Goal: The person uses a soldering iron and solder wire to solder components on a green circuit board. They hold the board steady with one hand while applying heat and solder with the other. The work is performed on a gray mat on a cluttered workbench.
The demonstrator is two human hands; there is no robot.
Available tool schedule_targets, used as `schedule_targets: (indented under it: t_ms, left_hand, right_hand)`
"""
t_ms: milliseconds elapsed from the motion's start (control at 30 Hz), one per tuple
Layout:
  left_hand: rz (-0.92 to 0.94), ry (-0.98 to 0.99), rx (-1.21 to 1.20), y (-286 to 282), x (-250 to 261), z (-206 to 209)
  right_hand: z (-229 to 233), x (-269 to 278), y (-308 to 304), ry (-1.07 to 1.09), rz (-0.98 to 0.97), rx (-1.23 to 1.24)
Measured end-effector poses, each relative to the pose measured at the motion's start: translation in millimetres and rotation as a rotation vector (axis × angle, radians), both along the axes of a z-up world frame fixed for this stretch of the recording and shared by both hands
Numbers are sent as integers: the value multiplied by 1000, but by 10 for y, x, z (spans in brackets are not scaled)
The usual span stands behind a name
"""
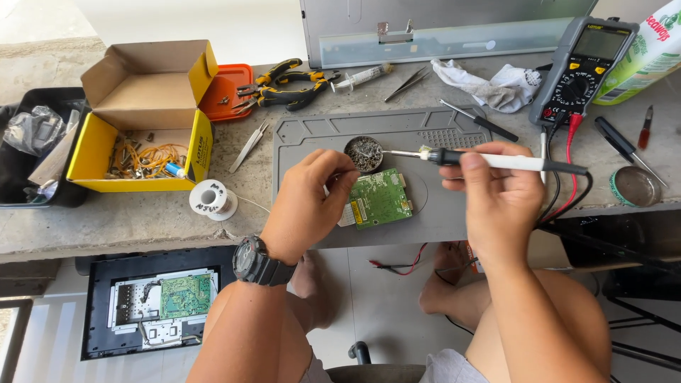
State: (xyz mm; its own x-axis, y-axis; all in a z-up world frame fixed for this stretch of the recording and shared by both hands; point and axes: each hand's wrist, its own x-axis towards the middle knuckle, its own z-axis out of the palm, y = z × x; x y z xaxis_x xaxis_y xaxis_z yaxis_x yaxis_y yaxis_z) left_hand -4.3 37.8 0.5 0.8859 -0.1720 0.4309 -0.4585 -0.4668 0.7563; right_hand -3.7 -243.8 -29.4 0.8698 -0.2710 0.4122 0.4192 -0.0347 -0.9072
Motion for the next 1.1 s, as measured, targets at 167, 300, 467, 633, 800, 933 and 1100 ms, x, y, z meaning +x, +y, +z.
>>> schedule_targets:
  t_ms: [167,300,467,633,800,933,1100]
  left_hand:
    - [-69,35,115,-109,-86,37]
    - [-225,-21,155,-247,-101,34]
    - [-231,-9,166,-381,-76,-68]
    - [-253,-3,175,-329,-66,0]
    - [-246,-26,205,-345,-73,-15]
    - [-241,-83,213,-386,-58,-63]
    - [-229,-118,196,-411,-74,-68]
  right_hand:
    - [-155,-136,-409,175,92,360]
    - [-80,-343,-543,239,69,260]
    - [-194,-321,-514,263,-22,239]
    - [-172,-305,-420,228,-67,204]
    - [-187,-266,-254,40,-75,21]
    - [-205,-120,-225,5,-81,66]
    - [-308,-63,-303,29,-160,-66]
